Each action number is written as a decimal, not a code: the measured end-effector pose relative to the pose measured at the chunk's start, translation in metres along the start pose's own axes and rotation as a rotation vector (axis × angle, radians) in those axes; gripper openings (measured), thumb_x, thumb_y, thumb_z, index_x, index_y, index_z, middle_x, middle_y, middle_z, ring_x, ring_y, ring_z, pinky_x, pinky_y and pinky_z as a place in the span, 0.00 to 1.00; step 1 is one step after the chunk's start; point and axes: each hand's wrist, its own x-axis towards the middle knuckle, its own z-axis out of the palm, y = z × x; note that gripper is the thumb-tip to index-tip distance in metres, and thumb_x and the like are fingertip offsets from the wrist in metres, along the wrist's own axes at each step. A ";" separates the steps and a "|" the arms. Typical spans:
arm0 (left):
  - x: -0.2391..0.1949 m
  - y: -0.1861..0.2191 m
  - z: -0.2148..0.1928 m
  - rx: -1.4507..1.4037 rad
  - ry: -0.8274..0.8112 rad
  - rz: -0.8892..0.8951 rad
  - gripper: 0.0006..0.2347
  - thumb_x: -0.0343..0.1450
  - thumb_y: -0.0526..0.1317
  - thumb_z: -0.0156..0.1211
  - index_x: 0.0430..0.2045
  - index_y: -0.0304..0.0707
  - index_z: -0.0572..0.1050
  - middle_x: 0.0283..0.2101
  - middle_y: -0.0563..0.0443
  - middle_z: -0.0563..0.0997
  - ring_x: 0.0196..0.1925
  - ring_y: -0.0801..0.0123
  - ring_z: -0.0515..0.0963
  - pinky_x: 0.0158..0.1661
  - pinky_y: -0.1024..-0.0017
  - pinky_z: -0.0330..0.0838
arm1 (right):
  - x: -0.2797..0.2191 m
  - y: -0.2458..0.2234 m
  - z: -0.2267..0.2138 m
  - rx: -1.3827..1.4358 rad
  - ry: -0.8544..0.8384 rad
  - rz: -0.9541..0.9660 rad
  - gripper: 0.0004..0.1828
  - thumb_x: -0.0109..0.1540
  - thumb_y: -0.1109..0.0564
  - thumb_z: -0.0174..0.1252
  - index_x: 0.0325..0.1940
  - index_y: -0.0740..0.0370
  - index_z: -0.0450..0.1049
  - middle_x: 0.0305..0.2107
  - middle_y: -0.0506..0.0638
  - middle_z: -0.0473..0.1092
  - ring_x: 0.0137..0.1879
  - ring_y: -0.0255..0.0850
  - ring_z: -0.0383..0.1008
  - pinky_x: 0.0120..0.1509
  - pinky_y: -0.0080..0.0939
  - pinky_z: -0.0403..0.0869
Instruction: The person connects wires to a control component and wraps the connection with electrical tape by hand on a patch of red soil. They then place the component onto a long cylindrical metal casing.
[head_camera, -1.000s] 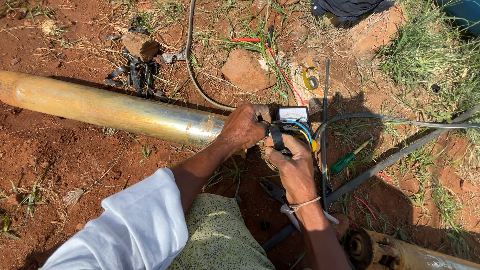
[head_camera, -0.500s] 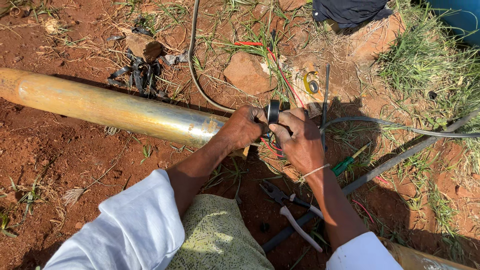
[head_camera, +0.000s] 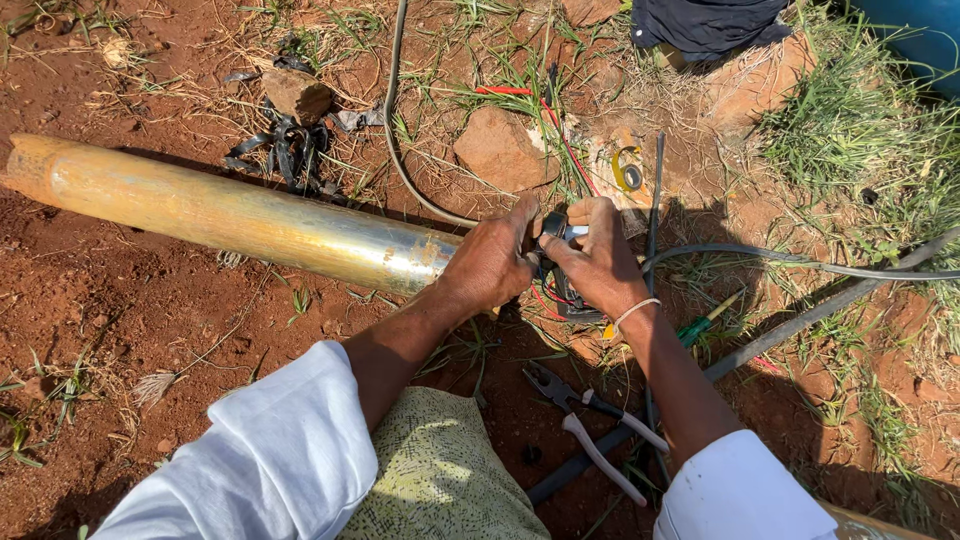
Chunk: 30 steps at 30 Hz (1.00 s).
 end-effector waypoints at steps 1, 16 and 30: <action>0.000 0.002 -0.001 0.007 0.005 0.036 0.18 0.62 0.27 0.59 0.45 0.29 0.67 0.29 0.35 0.80 0.34 0.44 0.83 0.41 0.52 0.76 | 0.003 0.001 0.000 0.085 0.031 -0.098 0.34 0.60 0.53 0.66 0.63 0.70 0.59 0.54 0.61 0.61 0.54 0.45 0.74 0.47 0.45 0.79; 0.002 -0.009 0.003 -0.091 0.133 0.012 0.08 0.66 0.27 0.56 0.35 0.30 0.80 0.34 0.39 0.84 0.35 0.57 0.85 0.41 0.62 0.77 | -0.033 -0.054 -0.012 -0.195 0.032 -0.048 0.29 0.54 0.52 0.70 0.59 0.57 0.72 0.44 0.56 0.73 0.47 0.47 0.80 0.46 0.46 0.78; 0.007 -0.019 0.012 -0.279 0.139 -0.064 0.08 0.62 0.21 0.53 0.27 0.29 0.76 0.31 0.44 0.84 0.36 0.66 0.82 0.42 0.66 0.76 | -0.024 -0.012 -0.010 -0.194 -0.045 -0.099 0.39 0.55 0.65 0.60 0.70 0.56 0.58 0.58 0.64 0.69 0.58 0.52 0.76 0.55 0.49 0.78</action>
